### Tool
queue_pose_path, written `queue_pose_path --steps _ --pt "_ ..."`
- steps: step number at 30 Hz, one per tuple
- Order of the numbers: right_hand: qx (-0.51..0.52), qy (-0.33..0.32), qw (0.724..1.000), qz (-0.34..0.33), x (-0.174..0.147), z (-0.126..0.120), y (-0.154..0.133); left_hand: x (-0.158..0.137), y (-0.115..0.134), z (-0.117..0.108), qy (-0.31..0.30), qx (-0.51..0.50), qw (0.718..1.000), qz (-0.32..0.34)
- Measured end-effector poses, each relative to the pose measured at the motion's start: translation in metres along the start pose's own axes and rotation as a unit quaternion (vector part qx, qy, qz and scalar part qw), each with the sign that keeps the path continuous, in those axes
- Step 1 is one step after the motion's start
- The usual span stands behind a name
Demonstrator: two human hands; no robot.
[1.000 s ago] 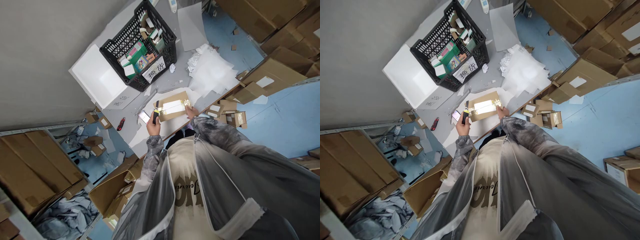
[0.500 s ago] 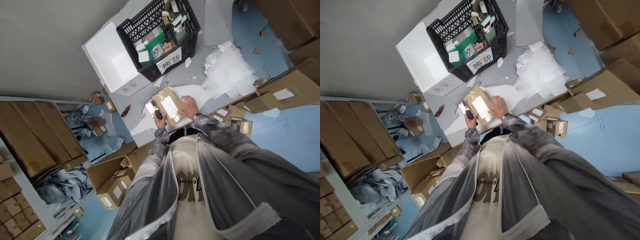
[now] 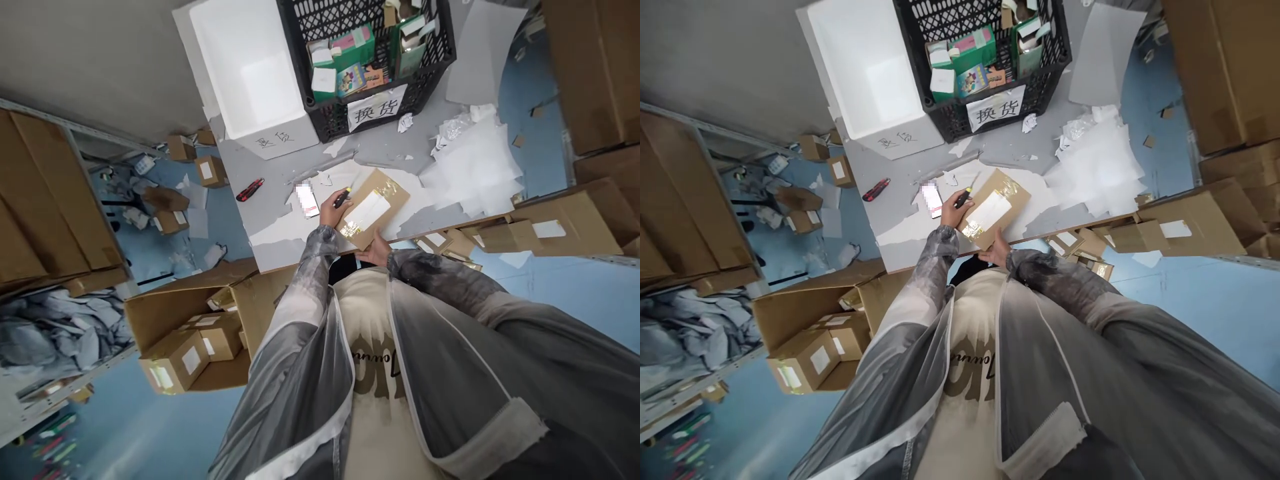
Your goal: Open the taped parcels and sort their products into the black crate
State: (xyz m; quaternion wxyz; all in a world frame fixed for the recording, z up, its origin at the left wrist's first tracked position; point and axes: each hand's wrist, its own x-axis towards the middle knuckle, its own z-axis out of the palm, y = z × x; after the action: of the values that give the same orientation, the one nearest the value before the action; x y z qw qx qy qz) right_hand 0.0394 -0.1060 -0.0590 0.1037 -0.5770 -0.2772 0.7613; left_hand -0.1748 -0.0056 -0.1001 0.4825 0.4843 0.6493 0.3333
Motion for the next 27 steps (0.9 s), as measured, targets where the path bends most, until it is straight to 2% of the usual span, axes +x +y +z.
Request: queue_pose_path --steps 2,3,5,7,9,11,13,16,20,27 --pt "-0.093 -0.046 0.994 0.031 -0.016 -0.007 -0.003 0.013 0.005 -0.006 -0.001 0.009 0.999 0.035" --pt "-0.17 -0.038 0.985 0.015 -0.022 -0.016 -0.009 0.014 0.006 -0.011 0.033 0.011 0.999 0.039" --pt "-0.301 0.005 0.952 -0.052 -0.029 -0.038 -0.028 0.0 0.004 -0.025 0.134 0.001 0.991 0.011" --pt "-0.386 0.01 0.911 -0.143 -0.026 -0.06 -0.054 -0.034 -0.003 -0.04 0.203 -0.024 0.978 -0.047" --pt "-0.472 -0.045 0.841 -0.26 -0.013 -0.073 -0.079 -0.08 -0.011 -0.048 0.205 -0.051 0.972 -0.103" --pt "-0.528 -0.106 0.77 -0.341 0.007 -0.075 -0.1 -0.125 -0.017 -0.045 0.173 -0.079 0.972 -0.141" --pt "-0.555 -0.143 0.735 -0.362 0.026 -0.072 -0.111 -0.162 -0.02 -0.034 0.136 -0.102 0.971 -0.167" --pt "-0.587 -0.137 0.716 -0.353 0.043 -0.067 -0.113 -0.194 -0.023 -0.009 0.11 -0.128 0.966 -0.198" --pt "-0.603 -0.106 0.711 -0.347 0.045 -0.07 -0.1 -0.206 -0.028 0.017 0.129 -0.132 0.963 -0.199" --pt "-0.64 -0.077 0.684 -0.342 0.047 -0.071 -0.096 -0.21 -0.034 0.03 0.164 -0.117 0.963 -0.176"
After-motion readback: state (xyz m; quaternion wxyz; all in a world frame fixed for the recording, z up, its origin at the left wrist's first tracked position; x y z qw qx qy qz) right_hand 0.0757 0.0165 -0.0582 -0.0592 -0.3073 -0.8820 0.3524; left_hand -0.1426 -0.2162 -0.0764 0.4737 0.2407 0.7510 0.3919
